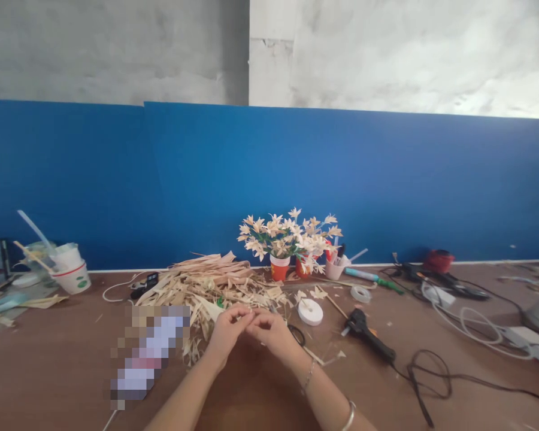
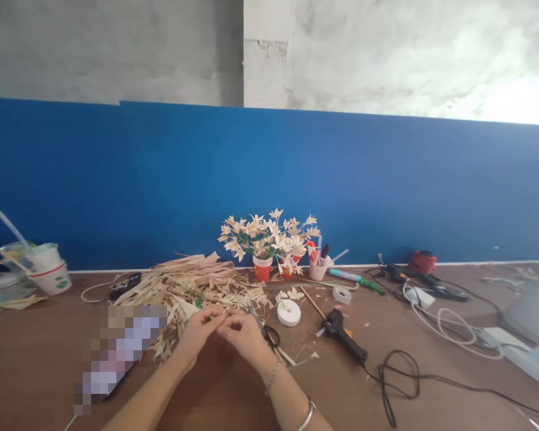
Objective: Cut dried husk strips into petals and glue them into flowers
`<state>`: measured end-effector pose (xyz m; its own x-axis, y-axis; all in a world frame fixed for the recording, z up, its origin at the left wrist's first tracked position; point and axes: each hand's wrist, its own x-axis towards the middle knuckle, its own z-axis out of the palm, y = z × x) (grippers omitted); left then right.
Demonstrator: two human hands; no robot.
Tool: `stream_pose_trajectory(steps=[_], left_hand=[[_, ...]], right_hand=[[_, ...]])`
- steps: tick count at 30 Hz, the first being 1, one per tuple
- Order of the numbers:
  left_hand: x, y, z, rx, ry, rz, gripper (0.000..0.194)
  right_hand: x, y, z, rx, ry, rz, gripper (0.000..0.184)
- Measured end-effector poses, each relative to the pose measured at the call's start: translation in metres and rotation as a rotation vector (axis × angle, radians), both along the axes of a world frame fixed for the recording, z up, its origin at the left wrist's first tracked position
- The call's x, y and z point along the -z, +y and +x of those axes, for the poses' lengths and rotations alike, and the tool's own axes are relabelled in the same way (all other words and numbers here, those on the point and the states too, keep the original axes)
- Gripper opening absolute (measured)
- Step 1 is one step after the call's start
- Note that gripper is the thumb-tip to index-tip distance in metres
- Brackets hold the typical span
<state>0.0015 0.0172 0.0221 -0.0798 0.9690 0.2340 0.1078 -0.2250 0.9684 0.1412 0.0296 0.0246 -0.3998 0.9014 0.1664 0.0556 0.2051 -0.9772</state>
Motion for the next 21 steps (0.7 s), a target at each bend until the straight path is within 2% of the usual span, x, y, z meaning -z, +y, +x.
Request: stream_pose_trajectory(steps=[4, 9, 12, 15, 21], left_hand=[[0.0, 0.002, -0.003, -0.073, 0.017, 0.01, 0.016], [0.001, 0.003, -0.006, -0.16, 0.07, -0.004, 0.014], [0.002, 0.0, -0.005, -0.206, 0.079, 0.008, 0.016], [0.001, -0.002, -0.001, -0.139, 0.012, 0.021, 0.015], [-0.006, -0.006, 0.002, 0.059, -0.151, -0.08, 0.02]], right_hand=[[0.003, 0.002, -0.002, -0.018, 0.069, -0.253, 0.04], [0.002, 0.0, -0.007, 0.032, 0.143, -0.207, 0.044], [0.0, -0.003, -0.009, 0.033, 0.127, -0.247, 0.047], [-0.003, -0.005, -0.007, -0.001, 0.158, -0.321, 0.046], [-0.008, -0.005, 0.0, -0.09, 0.274, -0.378, 0.041]])
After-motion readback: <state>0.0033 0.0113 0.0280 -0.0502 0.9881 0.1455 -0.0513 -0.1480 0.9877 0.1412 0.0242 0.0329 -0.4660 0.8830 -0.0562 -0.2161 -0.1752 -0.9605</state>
